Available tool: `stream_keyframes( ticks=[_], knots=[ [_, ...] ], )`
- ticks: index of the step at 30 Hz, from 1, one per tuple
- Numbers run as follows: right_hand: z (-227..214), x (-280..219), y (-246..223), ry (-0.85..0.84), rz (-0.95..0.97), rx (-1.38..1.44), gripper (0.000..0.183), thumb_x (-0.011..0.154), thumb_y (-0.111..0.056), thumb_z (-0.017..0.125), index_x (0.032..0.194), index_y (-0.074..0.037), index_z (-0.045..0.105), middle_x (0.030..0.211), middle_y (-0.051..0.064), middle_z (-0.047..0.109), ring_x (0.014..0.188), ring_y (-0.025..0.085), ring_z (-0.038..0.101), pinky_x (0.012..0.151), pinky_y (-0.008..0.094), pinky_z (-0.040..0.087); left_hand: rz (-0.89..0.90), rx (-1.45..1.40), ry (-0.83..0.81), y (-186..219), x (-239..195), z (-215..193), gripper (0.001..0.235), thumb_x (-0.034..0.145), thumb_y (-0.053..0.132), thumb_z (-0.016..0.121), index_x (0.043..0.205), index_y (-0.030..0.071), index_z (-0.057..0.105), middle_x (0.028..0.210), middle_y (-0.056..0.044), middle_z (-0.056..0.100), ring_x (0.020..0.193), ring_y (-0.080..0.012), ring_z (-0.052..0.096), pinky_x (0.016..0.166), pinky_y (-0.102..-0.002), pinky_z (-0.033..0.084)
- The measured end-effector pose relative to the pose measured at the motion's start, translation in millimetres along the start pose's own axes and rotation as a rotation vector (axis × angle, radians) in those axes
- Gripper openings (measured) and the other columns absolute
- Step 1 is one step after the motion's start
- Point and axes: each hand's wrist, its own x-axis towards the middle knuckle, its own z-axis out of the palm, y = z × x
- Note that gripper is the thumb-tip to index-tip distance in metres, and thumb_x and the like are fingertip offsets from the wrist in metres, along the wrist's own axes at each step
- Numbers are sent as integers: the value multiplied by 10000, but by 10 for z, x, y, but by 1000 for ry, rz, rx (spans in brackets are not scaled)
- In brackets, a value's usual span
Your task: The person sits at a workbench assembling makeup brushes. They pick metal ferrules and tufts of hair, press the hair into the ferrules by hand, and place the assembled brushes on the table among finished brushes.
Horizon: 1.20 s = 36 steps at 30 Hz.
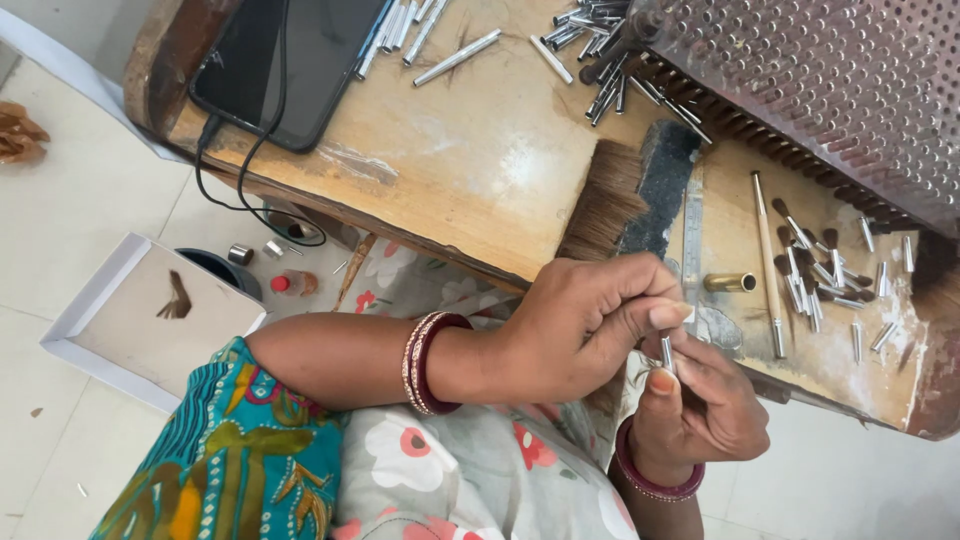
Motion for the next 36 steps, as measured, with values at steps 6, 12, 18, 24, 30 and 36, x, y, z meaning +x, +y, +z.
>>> stream_keyframes(
  ticks=[6, 12, 18, 24, 30, 36],
  knots=[
    [-5, -77, 77, 12, -12, 83, 395, 1046, -357, 774, 1034, 16, 644, 1019, 247, 743, 870, 220, 766, 770, 279, 626, -74, -117, -23, -48, -63, 46, 217, 1115, 178, 579, 992, 3, 612, 850, -41, 710, 767, -75, 709, 690, -231, 573],
    [-20, -153, 198, 131, 2, -25, 346, 1026, -289, 767, 972, 42, 685, 916, 206, 746, 769, 200, 714, 711, 279, 586, -69, -238, -88, -108, -53, 58, 202, 1019, 171, 683, 1130, 3, 691, 1106, -152, 740, 1207, -185, 621, 1012, -285, 539],
    [-79, -138, 81, -48, -103, -92, 325, 1068, -279, 746, 968, 14, 647, 1019, 192, 727, 850, 216, 734, 810, 280, 600, -66, -110, -79, -240, -50, 81, 191, 983, 178, 753, 1087, 19, 739, 1309, -207, 694, 1428, -265, 596, 1148, -334, 513],
    [-100, -340, 193, 147, 99, 147, 415, 1009, -254, 773, 1159, 35, 515, 933, 164, 703, 747, 125, 646, 704, 216, 545, -82, -124, -145, -340, -86, 132, 190, 1005, 197, 754, 1038, 11, 734, 1126, -159, 785, 1342, -255, 673, 1054, -311, 568],
    [-372, -518, 340, 224, 131, -18, 244, 1136, -113, 713, 1216, 85, 593, 932, 176, 683, 766, 173, 688, 712, 269, 594, -10, 279, -340, -466, -142, 49, 254, 886, 266, 790, 955, 27, 741, 1284, -214, 686, 1087, -331, 742, 858, -394, 603],
    [-360, -489, 284, 24, 44, -448, 150, 1099, -60, 699, 1096, 90, 704, 823, 186, 689, 677, 222, 665, 613, 269, 493, 26, 699, -655, -705, -116, 155, 158, 783, 127, 724, 728, -19, 702, 1635, -222, 303, 705, -302, 745, 584, -424, 581]
  ],
)
